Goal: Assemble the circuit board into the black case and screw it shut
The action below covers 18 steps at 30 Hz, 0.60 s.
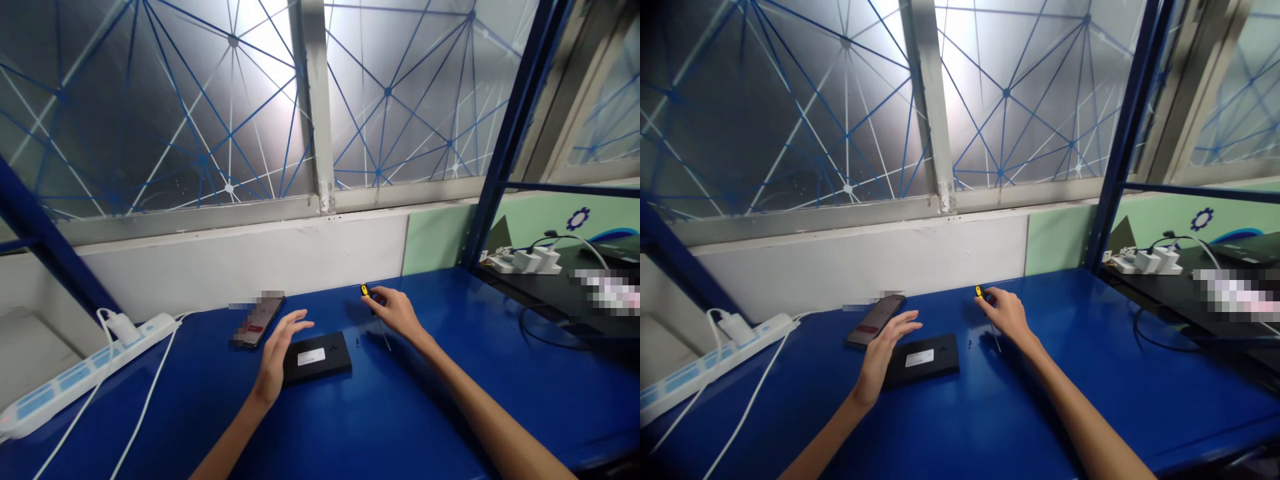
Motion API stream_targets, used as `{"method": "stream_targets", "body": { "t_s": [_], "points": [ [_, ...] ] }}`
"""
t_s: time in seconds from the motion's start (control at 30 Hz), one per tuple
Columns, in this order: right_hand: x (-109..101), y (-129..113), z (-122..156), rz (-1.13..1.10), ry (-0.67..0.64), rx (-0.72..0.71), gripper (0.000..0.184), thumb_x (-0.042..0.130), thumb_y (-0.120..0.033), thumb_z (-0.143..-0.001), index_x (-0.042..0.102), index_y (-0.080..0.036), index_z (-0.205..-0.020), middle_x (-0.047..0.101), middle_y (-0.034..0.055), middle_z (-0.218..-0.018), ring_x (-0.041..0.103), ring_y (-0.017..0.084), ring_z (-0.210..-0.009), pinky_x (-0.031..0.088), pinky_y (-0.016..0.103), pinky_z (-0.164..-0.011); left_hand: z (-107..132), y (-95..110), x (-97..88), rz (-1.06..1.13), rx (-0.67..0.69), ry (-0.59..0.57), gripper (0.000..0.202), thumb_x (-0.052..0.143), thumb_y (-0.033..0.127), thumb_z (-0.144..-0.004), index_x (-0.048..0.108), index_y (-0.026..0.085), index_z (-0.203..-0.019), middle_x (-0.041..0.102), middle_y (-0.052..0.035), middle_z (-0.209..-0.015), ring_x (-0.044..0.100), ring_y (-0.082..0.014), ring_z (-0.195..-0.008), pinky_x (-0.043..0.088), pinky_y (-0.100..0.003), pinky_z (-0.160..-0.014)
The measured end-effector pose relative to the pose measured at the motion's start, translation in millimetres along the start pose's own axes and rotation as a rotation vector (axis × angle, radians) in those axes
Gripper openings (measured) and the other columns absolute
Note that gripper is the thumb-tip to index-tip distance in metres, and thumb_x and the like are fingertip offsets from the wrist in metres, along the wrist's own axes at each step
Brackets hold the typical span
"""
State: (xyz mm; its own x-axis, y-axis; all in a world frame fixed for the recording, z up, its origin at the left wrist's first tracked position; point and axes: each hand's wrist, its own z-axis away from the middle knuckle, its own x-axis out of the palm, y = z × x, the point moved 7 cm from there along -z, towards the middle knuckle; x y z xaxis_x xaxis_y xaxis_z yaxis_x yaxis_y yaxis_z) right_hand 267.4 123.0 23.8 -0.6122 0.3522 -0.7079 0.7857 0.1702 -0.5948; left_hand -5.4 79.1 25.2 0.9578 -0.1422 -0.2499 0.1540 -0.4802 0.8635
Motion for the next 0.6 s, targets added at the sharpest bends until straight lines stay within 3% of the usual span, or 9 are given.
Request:
{"method": "stream_targets", "body": {
  "t_s": [0.13, 0.23, 0.4, 0.6],
  "points": [
    [-13, -6, 4, -0.192, 0.151, -0.030, 0.035, 0.056, -0.050, -0.085, 0.070, -0.019, -0.090, 0.069, 0.0022, -0.065, 0.065, 0.019, -0.060, 0.042, 0.026, -0.057, -8, -18, -3.2, 0.189, -0.083, 0.097, 0.059, 0.026, 0.049, -0.100, 0.075, 0.017, -0.093, 0.061, -0.0113, -0.126, 0.052, -0.0304, -0.122, 0.040, -0.044, -0.103],
    [-16, -6, 8, -0.336, 0.222, -0.013, 0.038, 0.056, -0.053, -0.085, 0.069, -0.018, -0.089, 0.067, 0.0027, -0.062, 0.065, 0.019, -0.056, 0.046, 0.026, -0.054, -12, -20, -6.3, 0.249, -0.128, 0.157, 0.059, 0.029, 0.051, -0.098, 0.075, 0.016, -0.087, 0.064, -0.0126, -0.121, 0.053, -0.0316, -0.120, 0.043, -0.043, -0.098],
    [-14, 1, 8, -0.525, 0.236, 0.061, 0.045, 0.057, -0.059, -0.081, 0.066, -0.017, -0.090, 0.068, 0.0049, -0.062, 0.063, 0.020, -0.047, 0.048, 0.027, -0.042, -19, -15, 1.9, 0.351, -0.164, 0.218, 0.062, 0.031, 0.054, -0.095, 0.075, 0.015, -0.080, 0.067, -0.0145, -0.114, 0.053, -0.0331, -0.119, 0.046, -0.040, -0.092],
    [-8, 9, 6, -0.643, 0.231, 0.113, 0.048, 0.061, -0.062, -0.076, 0.064, -0.016, -0.089, 0.066, 0.0042, -0.058, 0.065, 0.022, -0.050, 0.053, 0.030, -0.044, -22, -18, 15.1, 0.422, -0.192, 0.215, 0.065, 0.033, 0.059, -0.092, 0.075, 0.013, -0.075, 0.069, -0.0165, -0.106, 0.057, -0.0336, -0.112, 0.048, -0.039, -0.087]
  ]
}}
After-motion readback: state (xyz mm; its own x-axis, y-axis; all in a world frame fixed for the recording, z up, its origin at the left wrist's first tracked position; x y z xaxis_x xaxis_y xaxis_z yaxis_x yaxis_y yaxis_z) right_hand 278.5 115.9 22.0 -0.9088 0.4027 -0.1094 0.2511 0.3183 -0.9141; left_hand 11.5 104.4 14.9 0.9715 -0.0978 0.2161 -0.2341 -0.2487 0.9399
